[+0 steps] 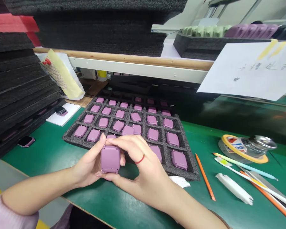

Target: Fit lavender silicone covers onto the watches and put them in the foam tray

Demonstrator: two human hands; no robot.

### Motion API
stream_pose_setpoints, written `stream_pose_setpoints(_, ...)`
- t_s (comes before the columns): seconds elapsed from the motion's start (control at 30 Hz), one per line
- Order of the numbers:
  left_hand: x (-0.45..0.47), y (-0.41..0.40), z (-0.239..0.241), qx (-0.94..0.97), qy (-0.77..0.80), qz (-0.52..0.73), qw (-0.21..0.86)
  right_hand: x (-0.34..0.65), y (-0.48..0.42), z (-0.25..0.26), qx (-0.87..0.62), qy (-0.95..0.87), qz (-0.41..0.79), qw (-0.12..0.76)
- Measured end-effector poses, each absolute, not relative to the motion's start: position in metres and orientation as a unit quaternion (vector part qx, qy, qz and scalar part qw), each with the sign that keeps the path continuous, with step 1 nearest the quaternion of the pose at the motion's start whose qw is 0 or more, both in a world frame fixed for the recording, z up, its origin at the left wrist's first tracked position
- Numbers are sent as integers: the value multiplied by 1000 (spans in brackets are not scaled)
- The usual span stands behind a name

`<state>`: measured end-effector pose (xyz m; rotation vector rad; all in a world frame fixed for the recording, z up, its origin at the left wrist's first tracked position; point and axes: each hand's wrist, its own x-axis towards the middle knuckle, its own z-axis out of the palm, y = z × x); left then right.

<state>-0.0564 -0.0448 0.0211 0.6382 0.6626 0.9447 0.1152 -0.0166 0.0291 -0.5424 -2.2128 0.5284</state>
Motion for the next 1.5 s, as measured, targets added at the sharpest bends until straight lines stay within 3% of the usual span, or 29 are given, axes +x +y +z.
stream_pose_setpoints(0.2, -55, -43, 17, 290, 340, 423, 788, 120, -5, 34, -225, -877, 133, 403)
stream_pose_setpoints(0.4, -52, -44, 12, 347, 397, 369, 765, 130, 35, 19, -419, -804, 126, 402)
stream_pose_setpoints(0.63, -48, -45, 8, 416, 413, 285, 759, 125, 49, -3, -428, -840, 156, 294)
stream_pose_setpoints(0.97, -47, -49, -2, 473, 399, 226, 753, 103, 63, 41, -388, -910, 131, 64)
stream_pose_setpoints(1.17, -46, -52, 0, 478, 395, 194, 760, 80, 71, 55, -387, -915, 108, -29)
stream_pose_setpoints(1.5, -43, -59, -15, 426, 375, 193, 800, 46, 185, 70, -488, -869, 71, 33)
